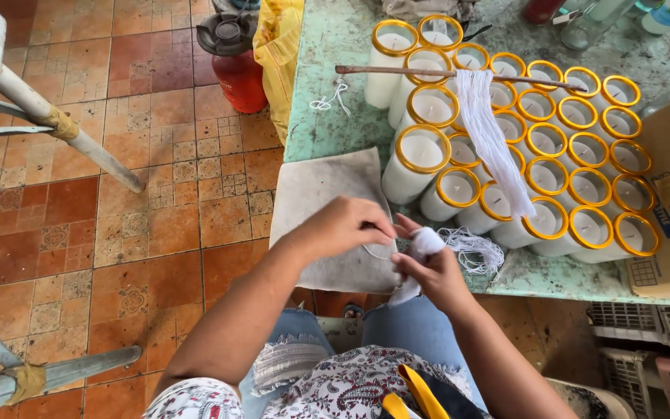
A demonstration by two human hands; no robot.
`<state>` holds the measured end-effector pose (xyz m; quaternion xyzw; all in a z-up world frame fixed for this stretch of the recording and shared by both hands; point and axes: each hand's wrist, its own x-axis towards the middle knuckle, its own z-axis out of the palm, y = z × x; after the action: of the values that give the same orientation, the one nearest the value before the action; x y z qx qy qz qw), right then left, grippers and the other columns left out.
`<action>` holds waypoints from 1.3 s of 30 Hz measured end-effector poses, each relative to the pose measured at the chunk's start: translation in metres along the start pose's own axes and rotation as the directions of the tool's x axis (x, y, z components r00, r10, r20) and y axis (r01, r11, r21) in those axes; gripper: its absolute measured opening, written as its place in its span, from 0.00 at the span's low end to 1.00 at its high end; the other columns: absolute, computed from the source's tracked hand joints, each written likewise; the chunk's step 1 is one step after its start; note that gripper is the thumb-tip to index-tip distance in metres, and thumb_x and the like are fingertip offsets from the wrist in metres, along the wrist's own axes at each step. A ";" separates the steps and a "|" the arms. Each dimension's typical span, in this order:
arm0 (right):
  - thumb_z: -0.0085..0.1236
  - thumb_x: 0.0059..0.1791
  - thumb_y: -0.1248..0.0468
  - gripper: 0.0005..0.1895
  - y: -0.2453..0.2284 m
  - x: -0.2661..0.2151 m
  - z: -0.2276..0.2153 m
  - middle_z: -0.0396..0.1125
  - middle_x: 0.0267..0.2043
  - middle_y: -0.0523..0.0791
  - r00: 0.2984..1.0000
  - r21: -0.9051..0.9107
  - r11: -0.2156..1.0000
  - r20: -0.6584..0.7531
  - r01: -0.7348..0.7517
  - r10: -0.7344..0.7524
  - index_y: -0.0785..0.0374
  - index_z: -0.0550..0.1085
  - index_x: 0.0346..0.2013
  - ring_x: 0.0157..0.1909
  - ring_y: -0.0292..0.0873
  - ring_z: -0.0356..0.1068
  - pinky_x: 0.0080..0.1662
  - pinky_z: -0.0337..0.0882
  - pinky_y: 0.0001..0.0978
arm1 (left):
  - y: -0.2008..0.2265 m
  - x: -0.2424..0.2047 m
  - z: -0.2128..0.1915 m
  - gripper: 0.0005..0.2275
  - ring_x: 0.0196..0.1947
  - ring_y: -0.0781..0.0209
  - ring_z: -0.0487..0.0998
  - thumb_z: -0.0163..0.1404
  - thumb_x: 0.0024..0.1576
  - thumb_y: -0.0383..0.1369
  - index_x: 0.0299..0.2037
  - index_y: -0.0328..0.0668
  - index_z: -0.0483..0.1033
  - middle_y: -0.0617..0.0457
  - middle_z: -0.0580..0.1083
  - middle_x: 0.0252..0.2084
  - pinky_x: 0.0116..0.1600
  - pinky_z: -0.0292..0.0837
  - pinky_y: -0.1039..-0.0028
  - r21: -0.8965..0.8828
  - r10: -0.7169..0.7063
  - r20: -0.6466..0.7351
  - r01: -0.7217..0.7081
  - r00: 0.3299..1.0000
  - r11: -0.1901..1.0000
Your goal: Preparing and organizing individual candle wicks from a bundle on a workshop table.
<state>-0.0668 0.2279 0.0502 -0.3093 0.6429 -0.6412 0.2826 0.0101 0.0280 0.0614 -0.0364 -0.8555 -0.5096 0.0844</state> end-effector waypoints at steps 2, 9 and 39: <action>0.65 0.46 0.72 0.12 0.038 0.004 -0.001 0.74 0.24 0.53 0.999 0.023 0.999 0.017 -0.037 0.037 0.74 0.77 0.43 0.22 0.39 0.72 0.28 0.75 0.32 | 0.017 -0.001 -0.006 0.03 0.39 0.55 0.82 0.61 0.54 0.33 0.36 0.50 0.83 0.52 0.80 0.33 0.50 0.78 0.67 -0.046 0.028 -0.033 -0.029 0.999 0.999; 0.65 0.48 0.70 0.05 0.043 0.011 -0.026 0.73 0.19 0.53 0.998 -0.108 0.992 -0.028 -0.067 0.064 0.73 0.80 0.33 0.21 0.42 0.74 0.28 0.75 0.31 | -0.052 -0.002 -0.032 0.03 0.40 0.58 0.78 0.60 0.56 0.36 0.37 0.52 0.83 0.59 0.77 0.32 0.50 0.74 0.66 0.343 -0.061 -0.199 0.128 0.978 0.931; 0.52 0.57 0.62 0.07 0.108 -0.018 -0.071 0.62 0.27 0.43 0.881 0.596 0.754 -0.155 -0.278 0.447 0.62 0.68 0.47 0.25 0.36 0.63 0.25 0.64 0.23 | -0.126 -0.009 -0.001 0.03 0.45 0.55 0.79 0.56 0.59 0.36 0.39 0.57 0.83 0.57 0.74 0.38 0.51 0.77 0.64 0.478 -0.240 -0.227 0.322 0.944 0.817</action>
<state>-0.1134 0.2863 -0.0567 0.0155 0.5097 -0.7700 0.3836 0.0004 -0.0330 -0.0492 0.1542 -0.9459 -0.2738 0.0814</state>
